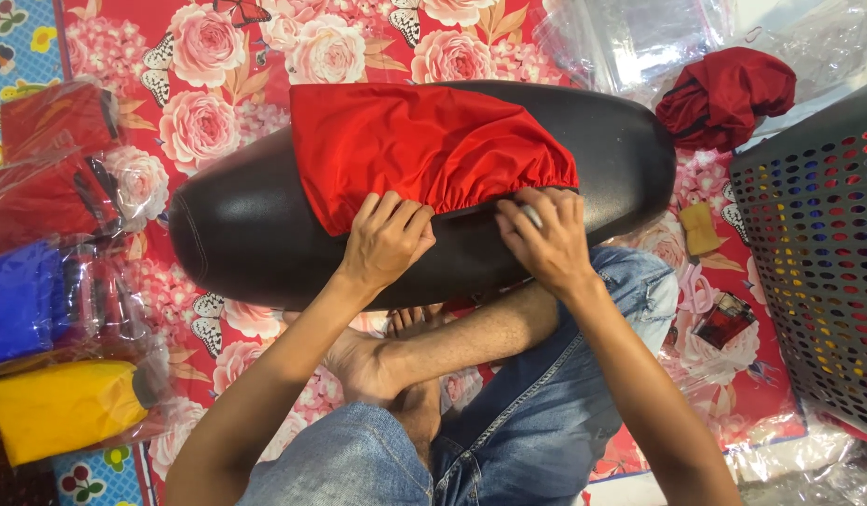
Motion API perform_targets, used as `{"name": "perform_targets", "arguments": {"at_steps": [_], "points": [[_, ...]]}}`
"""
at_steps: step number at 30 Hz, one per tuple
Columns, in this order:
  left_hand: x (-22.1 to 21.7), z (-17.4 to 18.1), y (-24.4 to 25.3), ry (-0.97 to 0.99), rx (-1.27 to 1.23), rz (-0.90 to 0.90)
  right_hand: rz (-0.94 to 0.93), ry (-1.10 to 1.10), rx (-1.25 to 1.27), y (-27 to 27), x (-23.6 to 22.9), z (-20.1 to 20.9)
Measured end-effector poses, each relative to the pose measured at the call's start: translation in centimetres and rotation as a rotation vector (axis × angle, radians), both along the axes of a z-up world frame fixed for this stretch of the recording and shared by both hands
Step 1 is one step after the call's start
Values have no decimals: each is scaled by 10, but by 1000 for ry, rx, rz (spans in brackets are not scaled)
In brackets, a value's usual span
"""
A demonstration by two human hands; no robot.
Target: Fitting a red fabric cover onto a mold, smoothing it with a sponge, and folding it for packaging.
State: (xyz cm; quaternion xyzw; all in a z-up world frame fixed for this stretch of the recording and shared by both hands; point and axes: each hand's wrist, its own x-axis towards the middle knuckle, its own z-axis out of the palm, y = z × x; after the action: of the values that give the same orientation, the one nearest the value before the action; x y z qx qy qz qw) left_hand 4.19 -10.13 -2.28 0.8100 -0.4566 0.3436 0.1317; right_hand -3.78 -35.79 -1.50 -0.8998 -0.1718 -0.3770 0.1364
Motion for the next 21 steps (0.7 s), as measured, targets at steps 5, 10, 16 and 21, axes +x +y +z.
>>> {"name": "perform_targets", "arguments": {"at_steps": [5,10,16,21], "points": [[-4,7,2,0,-33,-11,-11,-121,-204,6,11,-11],[-7,4,6,20,-33,-8,91,-172,-157,2,12,-11],[-11,22,15,101,-10,-50,224,-19,5,2,10,-1],[-12,32,25,279,23,-57,249,96,127,2,6,9]]}}
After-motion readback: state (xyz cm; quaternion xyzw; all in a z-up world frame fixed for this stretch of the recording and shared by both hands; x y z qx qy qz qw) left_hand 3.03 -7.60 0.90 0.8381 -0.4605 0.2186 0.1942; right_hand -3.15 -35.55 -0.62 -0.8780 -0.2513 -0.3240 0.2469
